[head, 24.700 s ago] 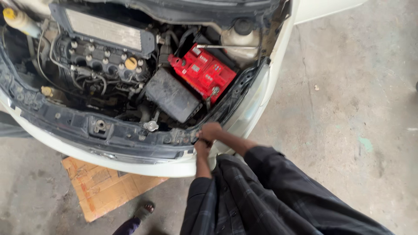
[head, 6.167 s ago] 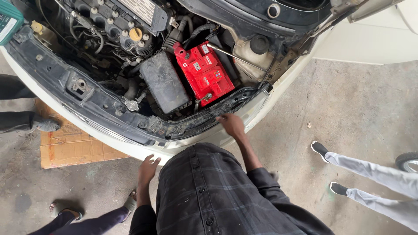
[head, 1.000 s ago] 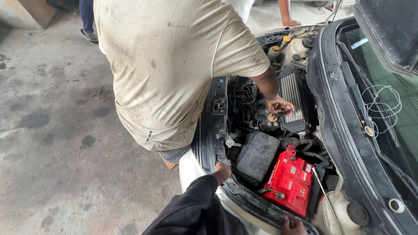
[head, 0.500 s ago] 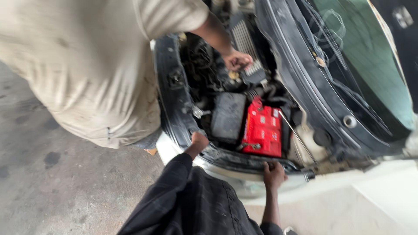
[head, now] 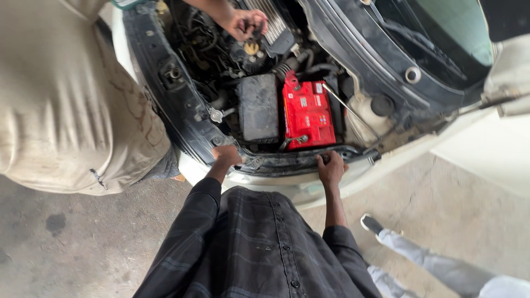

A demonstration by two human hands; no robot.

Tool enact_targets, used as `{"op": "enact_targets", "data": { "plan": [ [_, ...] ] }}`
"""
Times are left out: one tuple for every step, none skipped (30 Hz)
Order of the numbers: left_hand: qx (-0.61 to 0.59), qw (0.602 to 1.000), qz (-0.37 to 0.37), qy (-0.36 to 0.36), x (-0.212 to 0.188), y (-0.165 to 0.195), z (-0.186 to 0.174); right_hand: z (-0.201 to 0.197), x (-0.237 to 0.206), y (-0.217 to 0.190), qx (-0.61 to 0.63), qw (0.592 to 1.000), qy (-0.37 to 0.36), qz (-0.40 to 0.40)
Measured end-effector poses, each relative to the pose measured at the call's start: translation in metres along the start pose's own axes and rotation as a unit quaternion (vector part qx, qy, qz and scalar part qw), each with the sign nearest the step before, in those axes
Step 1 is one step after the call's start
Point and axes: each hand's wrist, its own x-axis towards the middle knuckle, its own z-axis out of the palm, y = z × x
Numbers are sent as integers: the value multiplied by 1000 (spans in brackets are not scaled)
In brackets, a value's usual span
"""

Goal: The person works under the open hood of a car, using a spanner to loosen and tighten bolts on the front panel and near the car battery. They steady the battery with one hand while turning the wrench with the other, and later hold a small bottle near the engine bay.

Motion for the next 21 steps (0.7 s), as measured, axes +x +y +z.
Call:
{"op": "enact_targets", "data": {
  "plan": [
    [2, 1000, 1, -3, -1, -1, -1, -1, 0, -1, 1, 1000, -8, 15],
    [6, 1000, 2, -5, -1, -1, -3, -2, -1, -1, 3, 1000, -16, 27],
    [6, 1000, 2, -7, -1, -1, -4, -2, -1, -2, 6, 999, -25, 37],
    [7, 1000, 5, -9, 0, -1, -5, -3, 0, -2, 4, 999, -25, 37],
    [9, 1000, 7, -10, 0, -1, -6, -3, -1, -2, 3, 999, -27, 36],
    [10, 1000, 8, -11, 1, -1, -6, -3, 0, -2, 1, 999, -29, 34],
    [9, 1000, 8, -13, 3, -1, -7, -2, 0, -2, 5, 999, -28, 36],
    [9, 1000, 10, -13, 4, -1, -6, -2, 0, -1, 8, 999, -28, 38],
    [10, 1000, 10, -14, 4, -2, -6, -1, 0, 0, 11, 999, -28, 39],
    [11, 1000, 9, -13, 5, -2, -6, 0, 0, 1, 8, 999, -28, 39],
    [12, 1000, 8, -15, 5, -3, -5, 1, -1, 2, 5, 999, -28, 38],
    [13, 1000, 9, -14, 5, -3, -5, 2, -1, 4, 1, 999, -28, 37],
    [12, 1000, 8, -15, 4, -4, -4, 3, -1, 5, 1, 999, -28, 39],
    [10, 1000, 11, -15, 3, -4, -4, 4, -1, 7, 1, 999, -28, 41],
    [12, 1000, 13, -14, 1, -4, -5, 5, -1, 8, 2, 999, -27, 43],
    [12, 1000, 15, -15, 0, -3, -7, 6, -1, 9, 1, 999, -27, 42],
    [10, 1000, 17, -15, -1, -3, -9, 7, -1, 9, 0, 999, -27, 42],
    [10, 1000, 15, -15, -3, -3, -11, 7, -1, 10, 0, 999, -27, 43],
    [10, 1000, 15, -19, -4, -3, -13, 7, -1, 10, -3, 998, -31, 46],
    [12, 1000, 14, -21, -4, -4, -14, 7, -1, 10, -6, 998, -34, 48],
    [13, 1000, 14, -21, -5, -5, -15, 7, -1, 10, -8, 998, -36, 50]
  ]
}}
